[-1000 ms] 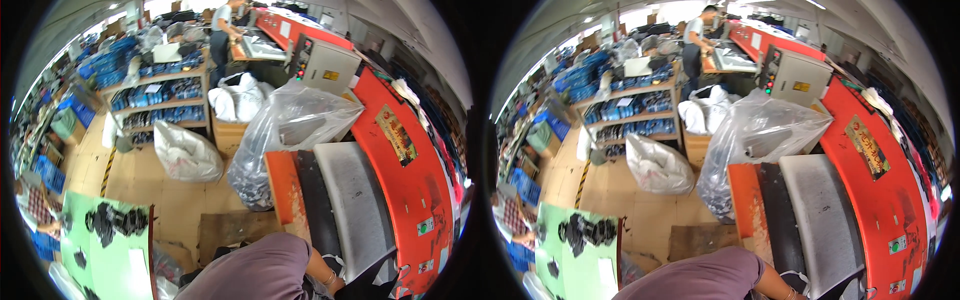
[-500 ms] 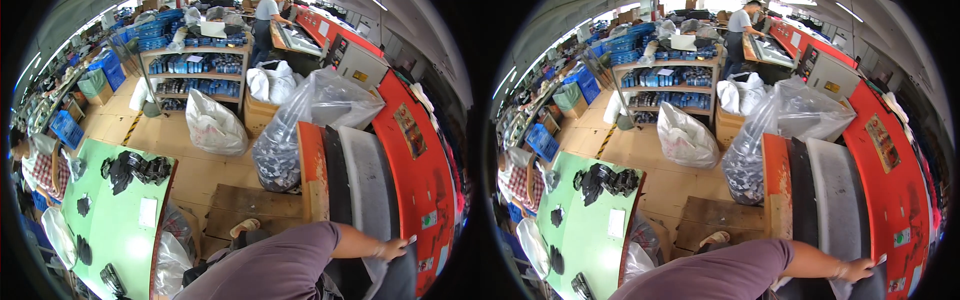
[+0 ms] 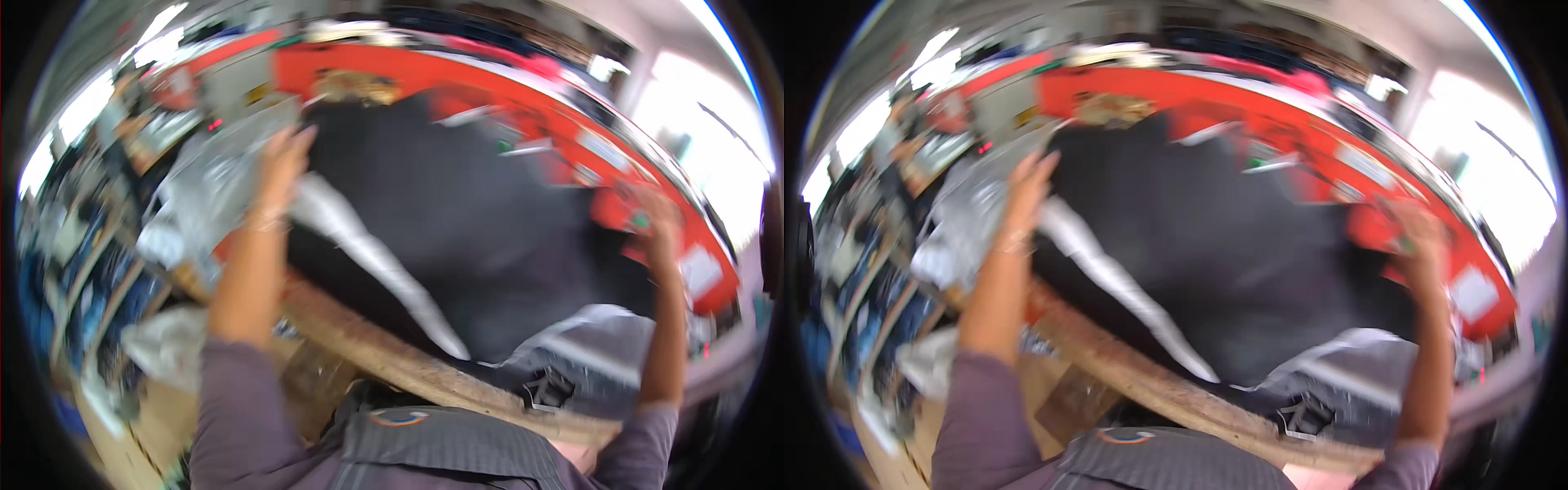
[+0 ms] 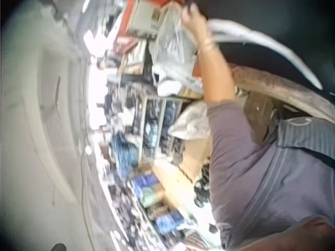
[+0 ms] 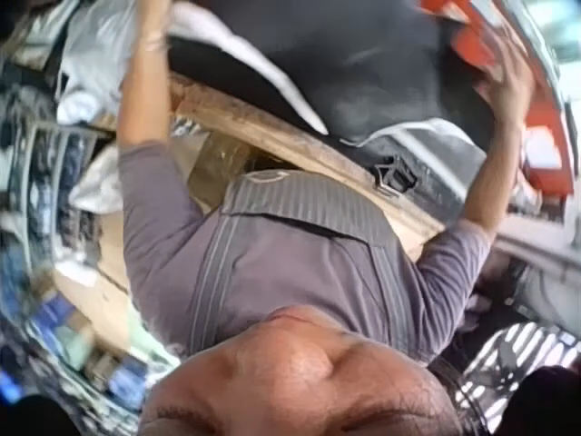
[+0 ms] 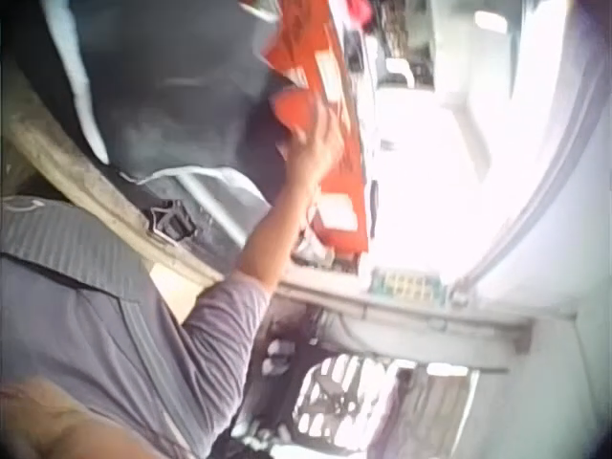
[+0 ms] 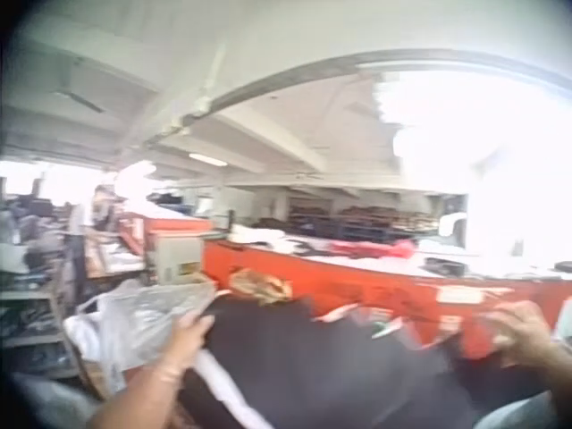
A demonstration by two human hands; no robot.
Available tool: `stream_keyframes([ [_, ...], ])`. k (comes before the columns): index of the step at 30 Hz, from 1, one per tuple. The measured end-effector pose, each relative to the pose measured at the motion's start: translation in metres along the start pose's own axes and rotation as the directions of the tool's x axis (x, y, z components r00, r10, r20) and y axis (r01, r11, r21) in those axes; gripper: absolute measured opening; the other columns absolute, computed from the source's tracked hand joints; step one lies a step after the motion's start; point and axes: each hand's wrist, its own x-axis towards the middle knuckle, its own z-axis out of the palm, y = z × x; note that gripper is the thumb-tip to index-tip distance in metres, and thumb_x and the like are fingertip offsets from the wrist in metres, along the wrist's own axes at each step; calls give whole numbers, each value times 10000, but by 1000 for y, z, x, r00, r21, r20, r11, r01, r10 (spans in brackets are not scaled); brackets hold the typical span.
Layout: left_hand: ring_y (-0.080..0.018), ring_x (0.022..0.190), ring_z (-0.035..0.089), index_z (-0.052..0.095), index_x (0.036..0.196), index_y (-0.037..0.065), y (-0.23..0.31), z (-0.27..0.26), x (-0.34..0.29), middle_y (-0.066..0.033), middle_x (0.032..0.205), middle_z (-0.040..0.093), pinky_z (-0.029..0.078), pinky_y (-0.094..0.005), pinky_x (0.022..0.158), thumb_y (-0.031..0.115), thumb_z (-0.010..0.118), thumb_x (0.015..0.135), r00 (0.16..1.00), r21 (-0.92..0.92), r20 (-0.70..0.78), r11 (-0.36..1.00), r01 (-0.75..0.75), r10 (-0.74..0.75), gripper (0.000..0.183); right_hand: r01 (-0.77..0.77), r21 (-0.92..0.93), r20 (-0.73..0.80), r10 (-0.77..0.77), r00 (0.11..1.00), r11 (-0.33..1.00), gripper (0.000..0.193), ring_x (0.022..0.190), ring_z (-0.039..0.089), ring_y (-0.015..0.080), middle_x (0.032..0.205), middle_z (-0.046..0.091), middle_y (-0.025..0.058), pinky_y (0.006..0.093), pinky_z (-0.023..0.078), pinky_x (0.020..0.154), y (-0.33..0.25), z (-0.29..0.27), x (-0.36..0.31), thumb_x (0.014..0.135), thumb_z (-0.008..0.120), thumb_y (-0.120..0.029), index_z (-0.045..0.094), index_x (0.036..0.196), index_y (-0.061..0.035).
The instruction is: Operating a hydraulic press machine with a metal die to cut leather shoe components from a large sheet.
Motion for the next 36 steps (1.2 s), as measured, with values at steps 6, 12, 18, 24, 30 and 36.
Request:
stream_keyframes([
  [6, -152, 657, 508, 523, 1205, 54, -167, -123, 20, -46, 880, 585, 488, -375, 616, 160, 655, 865, 823, 270, -262, 780, 565, -505, 380, -284, 382, 364, 139, 921, 880, 560, 1171, 479, 347, 1277, 530, 131, 446, 360, 1011, -48, 146, -85, 786, 699, -226, 511, 1305, -128],
  [12, -296, 1215, 406, 308, 1357, 101, -180, -83, 0, -110, 1331, 400, 403, -516, 933, 245, 661, 855, 716, 14, -180, 726, 688, -675, 630, -861, 269, 611, 614, 499, 432, 640, 1159, 513, 390, 1240, 541, 259, 440, 400, 978, -59, 195, -181, 833, 668, -374, 461, 1336, -36],
  [18, -243, 1130, 484, 370, 1315, 24, -211, -83, -13, -99, 1262, 488, 405, -369, 978, 111, 620, 875, 658, -366, 73, 593, 717, -750, 514, -929, -126, 624, 756, 199, 348, 702, 1168, 509, 402, 1262, 524, 273, 438, 417, 976, -70, 201, -187, 811, 672, -437, 460, 1332, -19],
  [24, -151, 1002, 533, 496, 1225, -15, -110, 42, 32, -69, 1139, 574, 425, -306, 917, 45, 547, 915, 963, 220, 255, 975, 28, -86, 320, -544, 557, 325, 438, 838, 628, 706, 1257, 455, 323, 1335, 496, 180, 397, 372, 1038, -79, 114, -22, 773, 754, -323, 448, 1354, -64],
  [30, -224, 818, 547, 601, 1040, -50, 28, 173, 31, -145, 879, 604, 447, -359, 757, 111, 602, 909, 570, 223, 773, 722, -656, 279, 208, 447, 554, -470, -179, 864, 702, 730, 1196, 495, 283, 1259, 533, 84, 436, 420, 934, -110, 59, 170, 555, 830, -299, 561, 1221, -167],
  [36, -272, 924, 592, 401, 1268, -118, 48, 202, 2, -248, 1134, 566, 506, -398, 815, 192, 725, 843, 723, -80, 446, 828, -555, 527, 618, 145, 474, 145, -239, 960, 869, 433, 1065, 601, 242, 1050, 678, 47, 426, 370, 942, -106, 72, 247, 817, 584, -513, 634, 1157, -249],
])
